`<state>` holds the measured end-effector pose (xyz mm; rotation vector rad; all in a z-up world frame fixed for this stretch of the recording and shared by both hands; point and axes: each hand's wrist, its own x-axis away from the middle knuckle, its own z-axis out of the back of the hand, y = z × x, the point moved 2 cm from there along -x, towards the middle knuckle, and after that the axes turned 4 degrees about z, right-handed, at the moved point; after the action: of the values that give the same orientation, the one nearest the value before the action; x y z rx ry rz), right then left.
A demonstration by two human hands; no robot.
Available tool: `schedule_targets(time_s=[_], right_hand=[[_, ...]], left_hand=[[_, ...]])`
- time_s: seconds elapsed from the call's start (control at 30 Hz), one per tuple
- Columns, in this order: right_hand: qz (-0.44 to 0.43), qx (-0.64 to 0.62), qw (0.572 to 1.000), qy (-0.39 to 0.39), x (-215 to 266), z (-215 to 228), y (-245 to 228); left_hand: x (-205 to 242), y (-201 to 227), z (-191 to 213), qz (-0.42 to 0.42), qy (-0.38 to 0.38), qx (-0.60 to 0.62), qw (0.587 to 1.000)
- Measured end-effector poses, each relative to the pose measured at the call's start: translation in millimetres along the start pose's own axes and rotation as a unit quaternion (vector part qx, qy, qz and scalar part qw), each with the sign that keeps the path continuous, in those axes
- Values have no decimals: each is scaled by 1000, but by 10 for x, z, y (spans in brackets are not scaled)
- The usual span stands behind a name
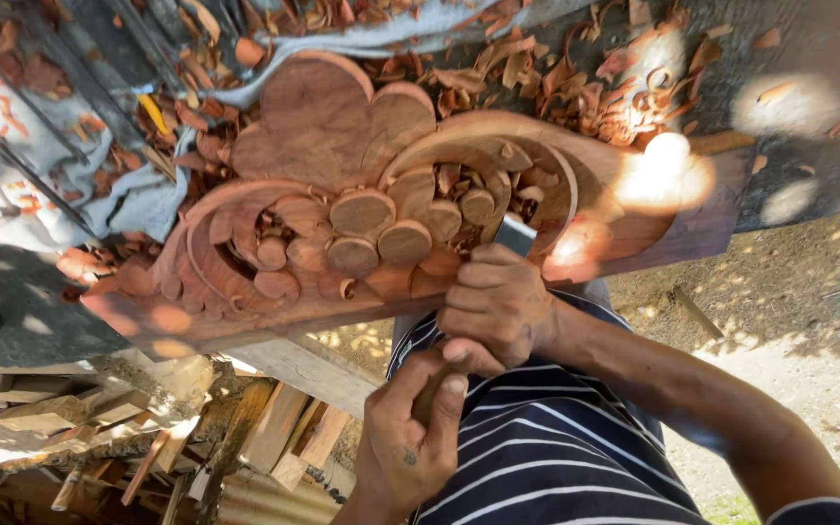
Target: Carving decorative floral and scroll patterns into a piece of wood using a wood carving chisel and a wooden mallet.
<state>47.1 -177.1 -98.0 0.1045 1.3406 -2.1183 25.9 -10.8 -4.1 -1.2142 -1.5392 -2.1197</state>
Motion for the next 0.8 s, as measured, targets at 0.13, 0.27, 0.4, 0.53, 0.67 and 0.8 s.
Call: schedule_targets(time_s=[0.13, 0.27, 0.4, 0.53, 0.67, 0.8], right_hand=[[-9, 29, 999, 16, 44, -45, 6], [14, 17, 999, -26, 28, -74, -91], [86, 2, 991, -98, 58, -184, -302], [60, -15, 988, -139, 120, -45, -453], [83, -70, 973, -205, 117, 78, -204], [123, -140, 946, -264, -39, 296, 45]], left_hand=[[-74, -189, 1, 52, -6, 18, 998], [133, -314, 4, -104, 33, 2, 994], [464, -861, -47, -96, 57, 10, 994], [561, -419, -213, -184, 16, 99, 978], [502, -517, -721, -63, 50, 269, 960], [323, -413, -1177, -75, 192, 199, 958]])
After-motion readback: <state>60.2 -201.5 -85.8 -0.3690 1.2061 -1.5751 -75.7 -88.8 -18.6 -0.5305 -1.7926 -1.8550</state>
